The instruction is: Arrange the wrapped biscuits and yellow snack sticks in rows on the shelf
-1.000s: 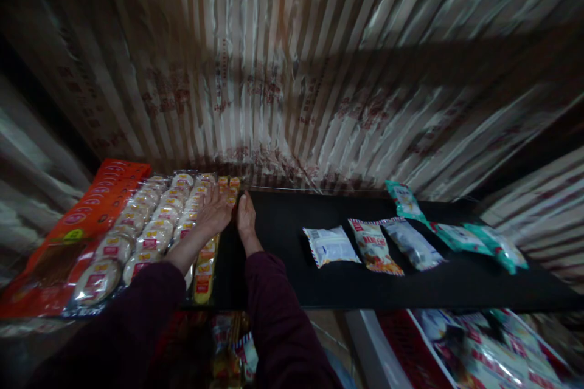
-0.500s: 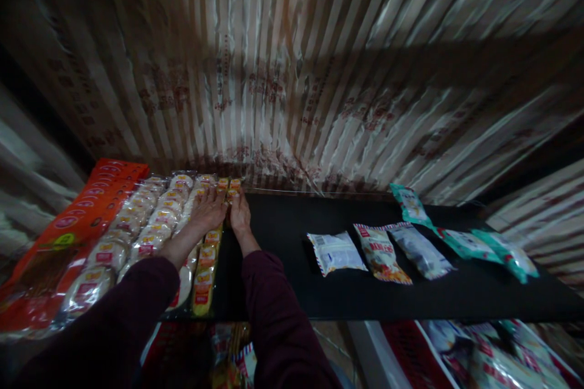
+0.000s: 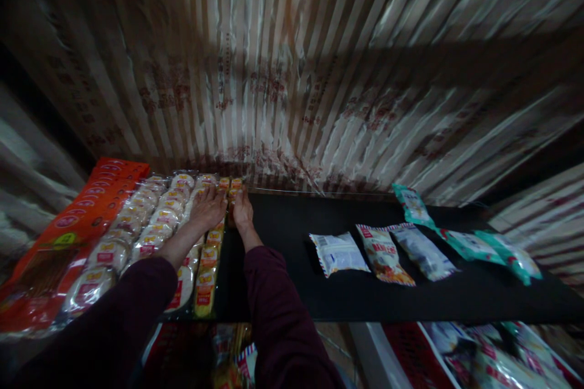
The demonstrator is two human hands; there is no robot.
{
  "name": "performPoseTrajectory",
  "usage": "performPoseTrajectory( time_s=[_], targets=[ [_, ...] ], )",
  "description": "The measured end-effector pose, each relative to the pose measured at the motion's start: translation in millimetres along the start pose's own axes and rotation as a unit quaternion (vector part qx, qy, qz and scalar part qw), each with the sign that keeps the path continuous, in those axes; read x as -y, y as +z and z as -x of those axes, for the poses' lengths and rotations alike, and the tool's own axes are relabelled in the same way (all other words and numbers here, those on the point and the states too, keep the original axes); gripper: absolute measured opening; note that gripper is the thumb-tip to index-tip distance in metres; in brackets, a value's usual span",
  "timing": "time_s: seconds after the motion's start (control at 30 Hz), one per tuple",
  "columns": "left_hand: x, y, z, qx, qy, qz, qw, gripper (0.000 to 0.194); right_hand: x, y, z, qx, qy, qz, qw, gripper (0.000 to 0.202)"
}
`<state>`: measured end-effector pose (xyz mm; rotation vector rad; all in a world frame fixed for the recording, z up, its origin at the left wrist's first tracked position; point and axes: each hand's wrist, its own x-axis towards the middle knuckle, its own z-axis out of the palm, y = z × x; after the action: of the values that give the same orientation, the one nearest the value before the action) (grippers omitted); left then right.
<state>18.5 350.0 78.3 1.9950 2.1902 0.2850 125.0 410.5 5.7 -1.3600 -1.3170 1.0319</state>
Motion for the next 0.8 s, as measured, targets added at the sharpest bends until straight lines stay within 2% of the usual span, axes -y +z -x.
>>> performPoseTrajectory(
  time_s=[0.23, 0.43, 0.63, 0.8],
  targets=[
    [-0.7, -2.4, 3.5, -0.016, -0.003, 0.0, 1.0, 0.053, 3.0, -3.5, 5.2, -0.001, 0.003, 0.008, 1.0, 0.068],
    [-1.3, -7.6, 15.0, -0.037, 0.004, 0.009, 0.999, 0.054, 3.6, -10.6, 21.1, -0.014, -0.009, 0.007, 1.0, 0.071],
    [-1.5, -10.4, 44.9, -0.042, 0.002, 0.002, 0.999, 0.055, 6.6, -21.1, 52.6, -0.028, -0.009, 0.008, 1.0, 0.071],
    [-2.7, -10.7, 84.4, -0.07, 0.02, -0.002, 0.997, 0.053, 12.8, -30.3, 92.5, -0.036, -0.002, 0.006, 0.999, 0.072]
  ],
)
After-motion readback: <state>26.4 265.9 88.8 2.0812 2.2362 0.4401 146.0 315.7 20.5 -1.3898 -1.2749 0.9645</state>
